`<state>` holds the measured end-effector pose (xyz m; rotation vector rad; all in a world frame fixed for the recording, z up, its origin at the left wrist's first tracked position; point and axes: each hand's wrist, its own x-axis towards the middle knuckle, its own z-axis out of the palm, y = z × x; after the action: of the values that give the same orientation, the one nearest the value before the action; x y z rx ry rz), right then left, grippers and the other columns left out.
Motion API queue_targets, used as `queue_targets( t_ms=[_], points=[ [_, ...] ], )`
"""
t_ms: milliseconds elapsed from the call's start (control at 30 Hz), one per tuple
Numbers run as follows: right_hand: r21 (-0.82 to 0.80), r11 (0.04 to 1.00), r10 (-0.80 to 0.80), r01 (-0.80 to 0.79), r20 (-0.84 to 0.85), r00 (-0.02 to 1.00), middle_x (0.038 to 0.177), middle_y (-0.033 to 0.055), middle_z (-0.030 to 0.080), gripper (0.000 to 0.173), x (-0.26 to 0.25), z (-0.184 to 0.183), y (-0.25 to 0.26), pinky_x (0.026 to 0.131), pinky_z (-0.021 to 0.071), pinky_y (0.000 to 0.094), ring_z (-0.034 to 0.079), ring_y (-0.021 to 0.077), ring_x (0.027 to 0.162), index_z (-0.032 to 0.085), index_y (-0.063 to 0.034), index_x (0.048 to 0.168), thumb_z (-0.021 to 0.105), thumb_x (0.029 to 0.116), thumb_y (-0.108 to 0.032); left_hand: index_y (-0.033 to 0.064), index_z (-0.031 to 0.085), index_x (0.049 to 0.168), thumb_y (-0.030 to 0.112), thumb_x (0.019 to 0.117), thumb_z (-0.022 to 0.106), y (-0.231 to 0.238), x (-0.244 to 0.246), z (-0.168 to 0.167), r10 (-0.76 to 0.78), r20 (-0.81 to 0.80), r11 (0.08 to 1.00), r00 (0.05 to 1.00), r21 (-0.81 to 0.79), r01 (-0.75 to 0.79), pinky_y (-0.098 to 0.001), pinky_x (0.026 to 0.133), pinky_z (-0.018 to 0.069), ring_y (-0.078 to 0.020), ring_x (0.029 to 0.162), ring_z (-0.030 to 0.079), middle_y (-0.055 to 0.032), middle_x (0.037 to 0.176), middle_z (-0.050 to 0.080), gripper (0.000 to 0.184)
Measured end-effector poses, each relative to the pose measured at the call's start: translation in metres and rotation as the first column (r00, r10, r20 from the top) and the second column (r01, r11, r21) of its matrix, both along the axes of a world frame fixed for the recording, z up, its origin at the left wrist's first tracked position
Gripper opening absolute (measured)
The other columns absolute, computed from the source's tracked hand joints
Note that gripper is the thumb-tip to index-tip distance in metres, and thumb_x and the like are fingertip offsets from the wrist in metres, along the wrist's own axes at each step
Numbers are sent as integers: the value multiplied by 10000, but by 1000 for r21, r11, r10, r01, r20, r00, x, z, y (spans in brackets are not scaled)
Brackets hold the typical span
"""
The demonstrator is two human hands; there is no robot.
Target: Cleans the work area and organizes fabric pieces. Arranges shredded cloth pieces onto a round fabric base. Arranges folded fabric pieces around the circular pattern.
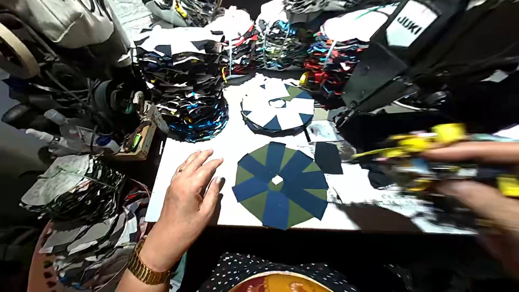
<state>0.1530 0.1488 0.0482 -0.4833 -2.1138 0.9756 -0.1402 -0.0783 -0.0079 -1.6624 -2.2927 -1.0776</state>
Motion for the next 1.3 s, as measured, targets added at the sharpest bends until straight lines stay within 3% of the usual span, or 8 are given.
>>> queue_targets(
  t_ms=[100, 267, 433, 500, 600, 733, 867, 1300],
  points=[
    [200, 971, 109, -134, 133, 985, 1159, -62, 659, 260, -56, -17, -16, 885, 571, 243, 634, 65, 1068, 726, -218, 1172, 614, 939, -190, 102, 707, 1279, 228, 1017, 573, 2, -4, 8, -56, -29, 998, 998, -6, 55, -476, 1156, 425, -233, 1393, 511, -95, 1426, 604, 320],
    [418, 863, 128, -282, 359, 925, 1156, 107, 639, 314, -106, -49, -25, 774, 582, 432, 657, 254, 976, 756, -172, 1148, 587, 911, -53, 100, 730, 1225, 209, 998, 617, 25, -7, 26, -205, -69, 976, 976, -87, 198, -433, 1090, 486, -216, 1312, 576, -93, 1373, 632, 276],
    [371, 848, 198, -378, 439, 876, 1394, 142, 567, 458, -96, -40, -15, 842, 569, 526, 631, 333, 1141, 659, -279, 1374, 588, 922, -252, 97, 761, 1117, 193, 980, 668, 57, -13, 32, -384, -74, 916, 920, -156, 370, -363, 915, 554, -170, 1053, 675, -53, 1134, 716, 192],
    [292, 883, 225, -368, 425, 877, 1464, 52, 531, 475, -84, -26, -8, 889, 582, 395, 619, 185, 1189, 611, -282, 1423, 566, 956, -357, 98, 758, 1102, 210, 984, 668, 71, -16, 36, -435, -26, 887, 900, -182, 424, -333, 829, 572, -138, 939, 676, -38, 1045, 714, 186],
    [226, 944, 161, -241, 323, 933, 1252, -23, 628, 344, -76, -22, -1, 793, 605, 256, 659, 58, 982, 675, -183, 1271, 614, 944, -269, 88, 749, 1083, 227, 976, 691, 91, -20, 46, -517, 46, 827, 855, -233, 512, -311, 759, 568, -110, 832, 659, -29, 950, 696, 184],
    [301, 947, 26, -110, 268, 963, 988, -37, 658, 211, -83, -37, -12, 692, 578, 214, 641, 36, 817, 750, -134, 1052, 644, 912, -252, 124, 754, 1055, 324, 940, 739, 113, -19, 59, -600, 88, 699, 795, -425, 575, -371, 727, 546, -137, 805, 640, -23, 901, 674, 231],
    [405, 906, 5, -125, 286, 958, 970, -13, 631, 210, -93, -53, -29, 678, 548, 221, 618, 65, 813, 772, -127, 1018, 613, 911, -213, 133, 750, 987, 255, 907, 774, 126, -16, 65, -660, 72, 560, 748, -617, 553, -423, 725, 546, -174, 831, 658, -22, 889, 690, 147],
    [371, 926, -35, -72, 273, 961, 965, -15, 606, 212, -87, -60, -13, 684, 517, 188, 594, 47, 841, 793, -137, 999, 603, 913, -176, 149, 756, 883, 195, 866, 808, 117, -39, 47, -624, 257, 561, 737, -509, 653, -276, 604, 509, -57, 693, 597, 41, 791, 657, 71]
  ],
)
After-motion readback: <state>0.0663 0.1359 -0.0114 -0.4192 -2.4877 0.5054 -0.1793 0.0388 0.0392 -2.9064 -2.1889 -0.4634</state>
